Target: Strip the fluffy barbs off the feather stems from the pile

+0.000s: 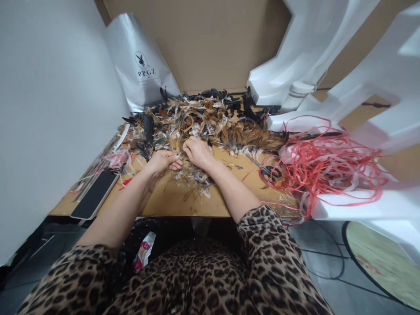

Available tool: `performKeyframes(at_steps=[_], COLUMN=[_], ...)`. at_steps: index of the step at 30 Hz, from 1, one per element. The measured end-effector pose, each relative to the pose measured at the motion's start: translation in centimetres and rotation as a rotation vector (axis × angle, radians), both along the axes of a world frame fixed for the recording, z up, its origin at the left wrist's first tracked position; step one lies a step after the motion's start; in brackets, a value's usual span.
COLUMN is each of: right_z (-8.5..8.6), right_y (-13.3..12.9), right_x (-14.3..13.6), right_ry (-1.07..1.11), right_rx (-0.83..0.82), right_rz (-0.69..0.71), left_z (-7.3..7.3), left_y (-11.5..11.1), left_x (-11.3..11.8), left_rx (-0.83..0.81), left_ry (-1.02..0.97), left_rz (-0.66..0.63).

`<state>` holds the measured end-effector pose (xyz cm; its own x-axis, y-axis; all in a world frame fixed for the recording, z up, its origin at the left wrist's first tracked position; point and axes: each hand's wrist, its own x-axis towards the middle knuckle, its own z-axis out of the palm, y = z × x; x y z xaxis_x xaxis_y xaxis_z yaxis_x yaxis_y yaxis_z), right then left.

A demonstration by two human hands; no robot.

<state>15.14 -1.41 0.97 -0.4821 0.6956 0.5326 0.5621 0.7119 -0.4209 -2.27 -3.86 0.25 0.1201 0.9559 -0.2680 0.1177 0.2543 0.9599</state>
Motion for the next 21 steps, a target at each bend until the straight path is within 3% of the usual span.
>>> performKeyframes(at_steps=[7, 13, 17, 21], right_z=[0.8, 0.9, 0.7, 0.7], right_y=[-1.0, -1.6, -0.7, 0.2], right_x=[-0.5, -1.3, -0.6, 0.3], right_ry=[-0.184, -0.317, -0.147, 0.088], right_rx=[0.073, 0.133, -0.039, -0.363], right_rz=[0.038, 0.159, 0.262, 0.377], left_z=[0.2, 0.9, 1.5, 1.8], left_y=[0.3, 0.3, 0.0, -0.6], left_x=[-0.5, 0.1, 0.2, 0.1], left_rx=[-0.075, -0.126, -0.099, -0.052], left_ry=[0.059, 0.340, 0.366, 0.319], left_rz=[-0.048, -0.311, -0.458, -0.552])
